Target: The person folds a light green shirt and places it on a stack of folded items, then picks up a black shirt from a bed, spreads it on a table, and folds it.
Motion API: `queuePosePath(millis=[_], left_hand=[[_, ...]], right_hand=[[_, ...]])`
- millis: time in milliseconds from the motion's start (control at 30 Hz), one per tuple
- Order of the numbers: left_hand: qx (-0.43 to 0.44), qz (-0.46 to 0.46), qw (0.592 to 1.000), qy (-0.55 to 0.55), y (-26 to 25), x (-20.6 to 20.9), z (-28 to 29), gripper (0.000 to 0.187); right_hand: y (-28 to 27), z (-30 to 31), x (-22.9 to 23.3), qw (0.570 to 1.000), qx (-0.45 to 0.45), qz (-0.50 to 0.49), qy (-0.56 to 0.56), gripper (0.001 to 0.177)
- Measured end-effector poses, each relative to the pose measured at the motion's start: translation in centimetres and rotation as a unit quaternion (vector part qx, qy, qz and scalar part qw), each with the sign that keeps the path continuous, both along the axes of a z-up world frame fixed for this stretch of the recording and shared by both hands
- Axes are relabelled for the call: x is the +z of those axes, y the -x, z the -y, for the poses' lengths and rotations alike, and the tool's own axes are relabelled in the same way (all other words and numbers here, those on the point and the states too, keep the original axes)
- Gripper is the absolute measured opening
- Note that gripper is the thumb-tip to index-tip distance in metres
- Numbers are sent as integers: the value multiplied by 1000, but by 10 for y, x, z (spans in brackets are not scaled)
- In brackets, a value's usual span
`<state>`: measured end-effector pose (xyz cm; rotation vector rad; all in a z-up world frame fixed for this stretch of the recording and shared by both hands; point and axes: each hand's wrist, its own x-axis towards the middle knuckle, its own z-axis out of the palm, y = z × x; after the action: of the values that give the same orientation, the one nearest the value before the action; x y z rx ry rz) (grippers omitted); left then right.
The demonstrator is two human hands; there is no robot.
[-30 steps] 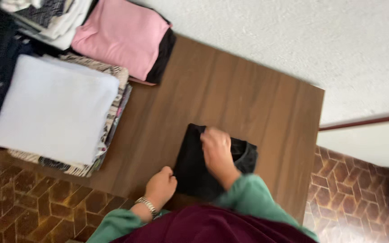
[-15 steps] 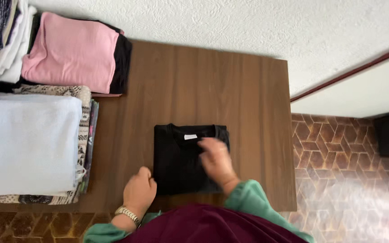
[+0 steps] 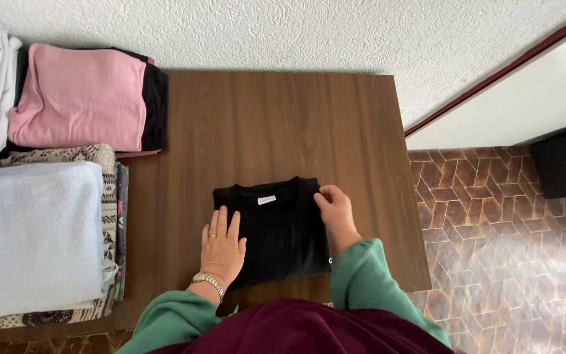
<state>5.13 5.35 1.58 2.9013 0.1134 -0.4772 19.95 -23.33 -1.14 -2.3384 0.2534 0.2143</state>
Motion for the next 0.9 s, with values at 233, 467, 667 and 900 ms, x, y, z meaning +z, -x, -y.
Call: queuePosePath(millis=[233, 467, 667, 900], left_hand=[[22, -28, 999, -22, -2, -2, -7, 77], [107, 60, 992, -19, -20, -32, -24, 77], [-12, 208, 976, 55, -20, -22, 17, 76], [14, 156, 987, -21, -40, -33, 13, 107]], right_hand=[[-15, -7, 4, 957, -101, -65, -263, 22], [-6, -2, 9, 991, 27, 132, 20, 33], [41, -27, -5, 898, 285, 321, 95, 40], [30, -57, 18, 888, 349, 86, 288, 81]])
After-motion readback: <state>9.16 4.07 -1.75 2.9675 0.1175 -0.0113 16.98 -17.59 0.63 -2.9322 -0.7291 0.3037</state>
